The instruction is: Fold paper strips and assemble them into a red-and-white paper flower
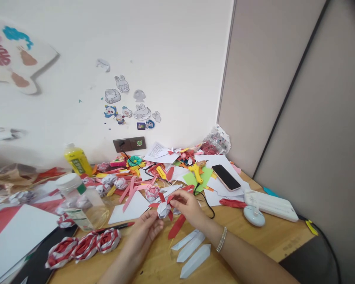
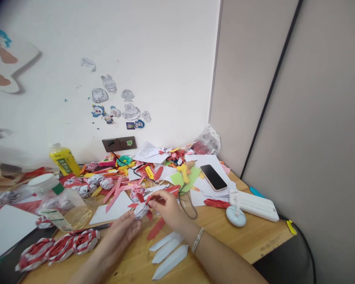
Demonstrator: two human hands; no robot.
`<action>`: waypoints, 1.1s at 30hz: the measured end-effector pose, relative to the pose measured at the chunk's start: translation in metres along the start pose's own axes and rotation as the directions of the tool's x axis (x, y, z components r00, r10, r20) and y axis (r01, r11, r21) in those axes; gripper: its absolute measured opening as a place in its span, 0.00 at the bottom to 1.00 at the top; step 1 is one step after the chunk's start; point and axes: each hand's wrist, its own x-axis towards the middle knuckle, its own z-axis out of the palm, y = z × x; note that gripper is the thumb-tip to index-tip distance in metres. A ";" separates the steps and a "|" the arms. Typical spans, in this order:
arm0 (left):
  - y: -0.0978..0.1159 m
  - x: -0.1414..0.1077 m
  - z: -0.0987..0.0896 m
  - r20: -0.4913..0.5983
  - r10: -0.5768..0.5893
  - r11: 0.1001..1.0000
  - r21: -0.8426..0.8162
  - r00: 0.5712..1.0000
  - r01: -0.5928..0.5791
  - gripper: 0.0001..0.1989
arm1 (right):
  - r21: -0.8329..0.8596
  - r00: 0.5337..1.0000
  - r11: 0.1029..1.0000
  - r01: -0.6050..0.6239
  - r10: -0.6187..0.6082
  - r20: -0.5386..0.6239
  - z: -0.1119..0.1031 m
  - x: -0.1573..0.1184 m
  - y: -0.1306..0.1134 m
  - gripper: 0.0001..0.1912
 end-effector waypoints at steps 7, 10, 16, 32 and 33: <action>0.018 0.001 -0.001 -0.033 0.314 0.825 0.505 0.949 -0.255 0.14 | -0.041 0.999 0.999 -0.004 0.005 0.033 -0.003 0.001 -0.002 0.08; 0.038 -0.005 -0.002 0.032 0.571 0.599 0.667 0.821 -0.443 0.11 | -0.059 0.997 0.998 -0.010 0.015 0.080 -0.003 0.003 -0.004 0.07; 0.027 -0.011 0.002 0.150 0.509 0.550 0.700 0.848 -0.454 0.17 | -0.112 0.991 0.993 -0.028 0.042 0.127 0.003 0.000 -0.006 0.04; 0.006 0.012 -0.011 -0.217 0.339 0.892 0.385 0.915 -0.239 0.05 | -0.095 0.988 0.989 -0.117 0.126 0.094 -0.002 0.000 0.003 0.14; 0.005 0.013 -0.011 -0.220 0.339 0.896 0.373 0.915 -0.242 0.06 | -0.089 0.987 0.990 -0.105 0.114 0.109 -0.001 0.000 0.002 0.13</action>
